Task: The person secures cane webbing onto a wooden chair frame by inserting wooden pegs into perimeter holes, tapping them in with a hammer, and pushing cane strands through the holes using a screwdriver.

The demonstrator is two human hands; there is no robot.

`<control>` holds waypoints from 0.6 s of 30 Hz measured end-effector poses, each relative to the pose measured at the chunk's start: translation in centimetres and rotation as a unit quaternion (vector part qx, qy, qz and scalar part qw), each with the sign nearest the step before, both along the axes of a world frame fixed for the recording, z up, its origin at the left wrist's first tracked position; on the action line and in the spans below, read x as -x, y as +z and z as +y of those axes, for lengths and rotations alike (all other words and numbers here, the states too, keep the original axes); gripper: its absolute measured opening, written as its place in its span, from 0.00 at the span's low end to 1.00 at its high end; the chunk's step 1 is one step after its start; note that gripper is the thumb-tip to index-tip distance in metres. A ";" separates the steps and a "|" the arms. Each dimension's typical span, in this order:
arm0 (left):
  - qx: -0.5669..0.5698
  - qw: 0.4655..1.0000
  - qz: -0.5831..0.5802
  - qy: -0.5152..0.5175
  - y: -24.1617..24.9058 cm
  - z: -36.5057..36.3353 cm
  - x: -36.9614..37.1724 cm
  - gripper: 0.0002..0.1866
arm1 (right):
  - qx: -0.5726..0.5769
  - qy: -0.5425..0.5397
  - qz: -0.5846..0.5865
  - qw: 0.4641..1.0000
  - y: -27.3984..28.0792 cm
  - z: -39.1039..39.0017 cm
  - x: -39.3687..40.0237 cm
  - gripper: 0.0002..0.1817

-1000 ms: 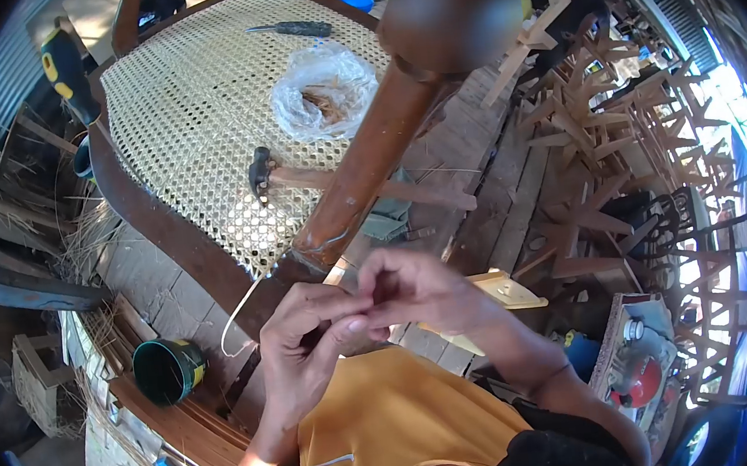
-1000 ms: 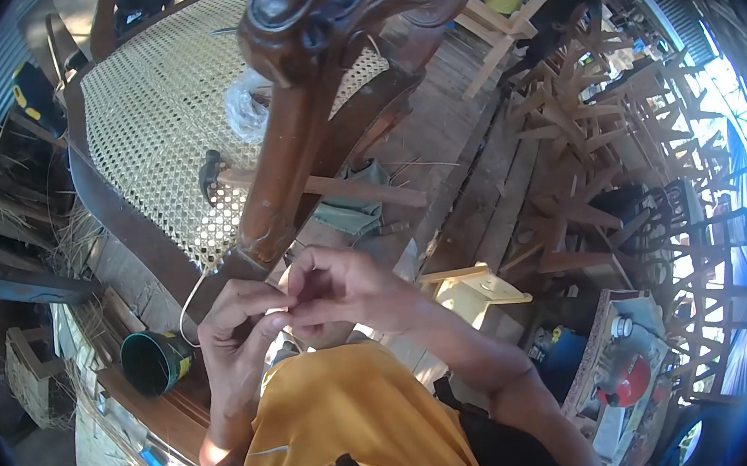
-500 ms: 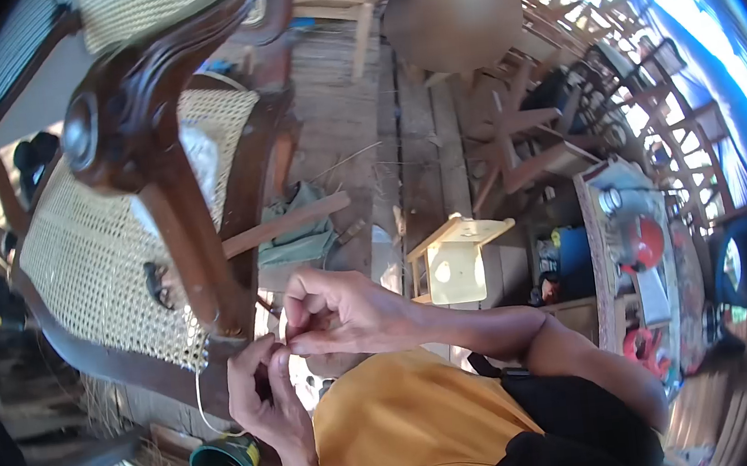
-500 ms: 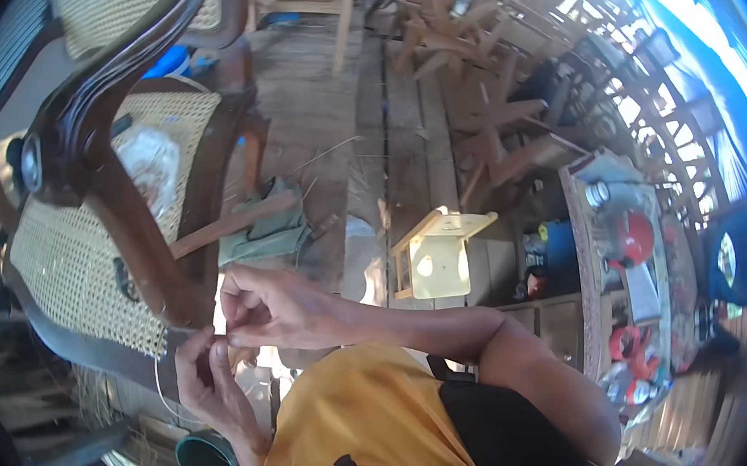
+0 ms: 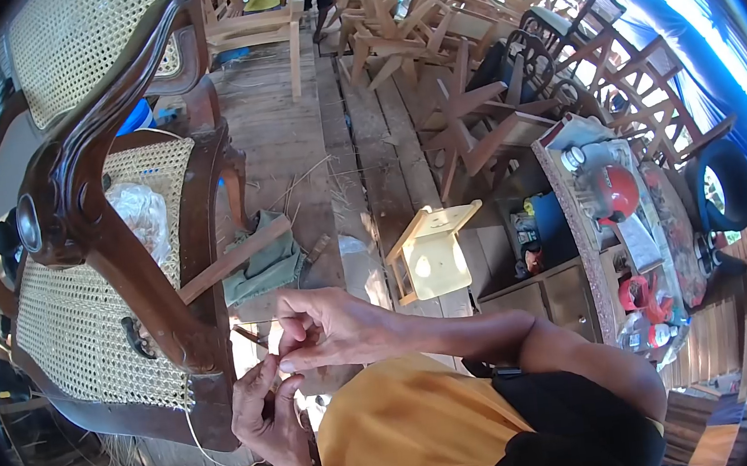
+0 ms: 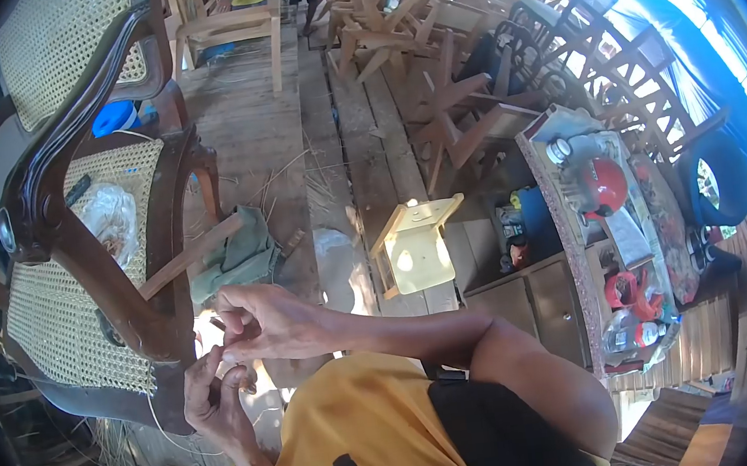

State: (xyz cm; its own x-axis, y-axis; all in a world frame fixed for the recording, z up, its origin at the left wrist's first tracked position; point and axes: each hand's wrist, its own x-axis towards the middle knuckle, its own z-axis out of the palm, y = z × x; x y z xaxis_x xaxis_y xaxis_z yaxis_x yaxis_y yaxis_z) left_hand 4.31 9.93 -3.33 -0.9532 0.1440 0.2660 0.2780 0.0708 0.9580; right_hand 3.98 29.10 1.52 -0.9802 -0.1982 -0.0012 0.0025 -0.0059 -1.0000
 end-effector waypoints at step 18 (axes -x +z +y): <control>0.163 0.969 0.187 0.007 -1.4 0.6 1.0 0.17 | -0.040 -0.043 0.011 0.998 -0.3 -0.1 -1.9 0.12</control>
State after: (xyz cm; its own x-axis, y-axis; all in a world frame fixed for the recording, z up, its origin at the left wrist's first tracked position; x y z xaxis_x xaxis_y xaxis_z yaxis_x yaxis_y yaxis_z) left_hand 3.31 10.58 -4.69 -0.8011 0.2663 0.5360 0.5986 0.3582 0.7166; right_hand 5.86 29.04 1.24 -0.9935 -0.1134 0.0080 -0.0165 0.0747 -0.9971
